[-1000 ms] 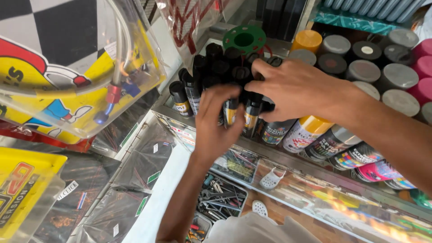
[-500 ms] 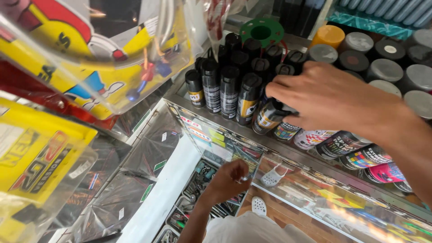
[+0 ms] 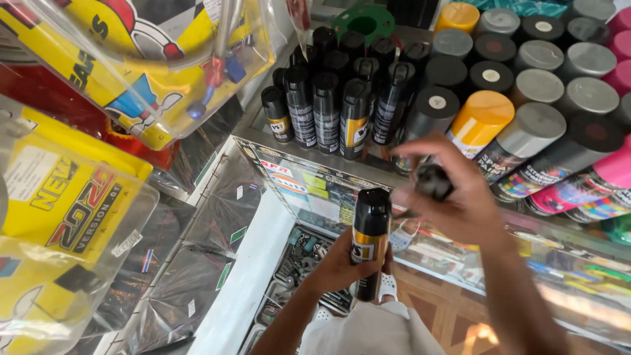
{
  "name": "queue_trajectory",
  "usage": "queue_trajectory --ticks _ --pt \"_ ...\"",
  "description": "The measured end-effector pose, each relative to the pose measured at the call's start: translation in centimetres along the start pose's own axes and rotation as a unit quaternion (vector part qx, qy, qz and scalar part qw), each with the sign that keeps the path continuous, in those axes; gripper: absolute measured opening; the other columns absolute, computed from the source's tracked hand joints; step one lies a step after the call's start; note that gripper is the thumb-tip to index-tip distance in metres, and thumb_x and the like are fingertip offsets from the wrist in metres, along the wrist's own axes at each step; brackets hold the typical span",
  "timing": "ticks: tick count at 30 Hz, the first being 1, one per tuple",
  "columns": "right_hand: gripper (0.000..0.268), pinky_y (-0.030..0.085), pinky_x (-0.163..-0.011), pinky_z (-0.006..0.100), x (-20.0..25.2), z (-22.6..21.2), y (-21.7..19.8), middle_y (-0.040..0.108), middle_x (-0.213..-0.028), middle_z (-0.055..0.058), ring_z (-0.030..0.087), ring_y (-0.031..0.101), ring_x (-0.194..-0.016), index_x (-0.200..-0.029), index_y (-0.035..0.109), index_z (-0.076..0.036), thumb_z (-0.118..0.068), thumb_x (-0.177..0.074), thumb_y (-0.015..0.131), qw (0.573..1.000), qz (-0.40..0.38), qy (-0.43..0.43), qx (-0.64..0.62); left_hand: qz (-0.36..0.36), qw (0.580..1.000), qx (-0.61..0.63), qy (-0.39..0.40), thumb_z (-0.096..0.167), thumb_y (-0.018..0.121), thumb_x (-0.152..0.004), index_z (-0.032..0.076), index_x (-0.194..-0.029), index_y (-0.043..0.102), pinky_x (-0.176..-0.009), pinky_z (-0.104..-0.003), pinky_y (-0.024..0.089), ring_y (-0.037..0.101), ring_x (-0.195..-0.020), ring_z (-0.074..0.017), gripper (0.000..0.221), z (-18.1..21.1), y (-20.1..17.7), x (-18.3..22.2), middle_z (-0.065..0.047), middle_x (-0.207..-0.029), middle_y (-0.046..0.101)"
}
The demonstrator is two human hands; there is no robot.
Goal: The person is wiping spray cans with a cloth and organizing them on a shelf in a parts shop.
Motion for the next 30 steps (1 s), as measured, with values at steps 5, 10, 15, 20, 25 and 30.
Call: queue_trajectory --ticks 5,10,15,20,25,30 --pt "0.017 0.049 -0.081 0.035 14.2 12.8 7.7 0.060 -0.107 0.006 0.019 0.060 -0.087 -0.119 0.060 -0.009 -0.011 -0.102 0.058 0.772 0.341 0.232 -0.484 0.084 0.995 0.048 -0.015 0.003 0.061 -0.099 0.006 -0.138 0.047 -0.078 -0.039 0.058 0.067 -0.086 -0.0229 0.041 -2.7 -1.0 4.2 -0.012 -0.106 0.067" --pt "0.024 0.047 -0.103 0.058 24.0 15.6 15.7 0.055 -0.104 0.019 0.027 0.054 -0.098 -0.120 0.049 0.001 -0.011 -0.101 0.041 0.489 0.364 0.458 -0.647 0.209 0.964 0.078 -0.144 0.005 0.062 -0.093 0.006 -0.139 0.054 -0.078 -0.034 0.057 0.070 -0.089 -0.0214 0.047 -5.8 -0.7 6.8 -0.015 -0.104 0.074" --pt "0.050 0.044 -0.102 0.046 23.1 13.8 9.7 0.056 -0.136 0.021 0.031 0.054 -0.117 -0.143 0.047 0.004 -0.007 -0.096 0.038 0.581 0.328 0.424 -0.612 0.193 0.972 -0.027 -0.130 0.004 0.069 -0.090 0.005 -0.140 0.052 -0.077 -0.033 0.058 0.070 -0.085 -0.0196 0.053 -8.0 3.3 5.8 -0.010 -0.107 0.070" --pt "0.060 0.048 -0.093 0.038 20.1 9.6 1.4 0.057 -0.150 0.024 0.032 0.059 -0.124 -0.148 0.051 -0.001 0.006 -0.090 0.035 0.702 0.218 0.298 -0.609 0.147 0.986 -0.080 -0.010 0.002 0.071 -0.086 0.005 -0.142 0.051 -0.087 -0.032 0.051 0.063 -0.096 -0.0174 0.060 -5.9 10.5 0.6 -0.008 -0.118 0.068" --pt "0.070 0.034 -0.121 0.047 21.4 9.4 -3.4 0.039 -0.165 0.021 0.033 0.039 -0.151 -0.157 0.038 -0.004 0.012 -0.089 0.035 0.769 0.043 0.277 -0.575 0.176 0.964 -0.198 0.034 0.008 0.076 -0.078 0.005 -0.138 0.059 -0.100 -0.042 0.047 0.060 -0.114 -0.0291 0.062 -5.6 15.2 -2.1 -0.011 -0.135 0.059" --pt "0.081 0.055 -0.084 0.039 23.7 11.3 -6.0 0.060 -0.135 0.024 0.029 0.063 -0.105 -0.159 0.039 -0.003 0.002 -0.078 0.043 0.817 0.090 0.322 -0.470 0.206 0.961 -0.166 0.085 0.014 0.088 -0.078 -0.001 -0.119 0.070 -0.104 -0.048 0.045 0.060 -0.121 -0.0287 0.047 -8.9 16.3 -3.4 -0.020 -0.127 0.062"
Point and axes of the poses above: each hand's wrist, its own x-axis away from the middle knuckle, its own y-axis out of the palm, z = x × y, the point moved 7 cm from there along -x, towards the middle knuckle
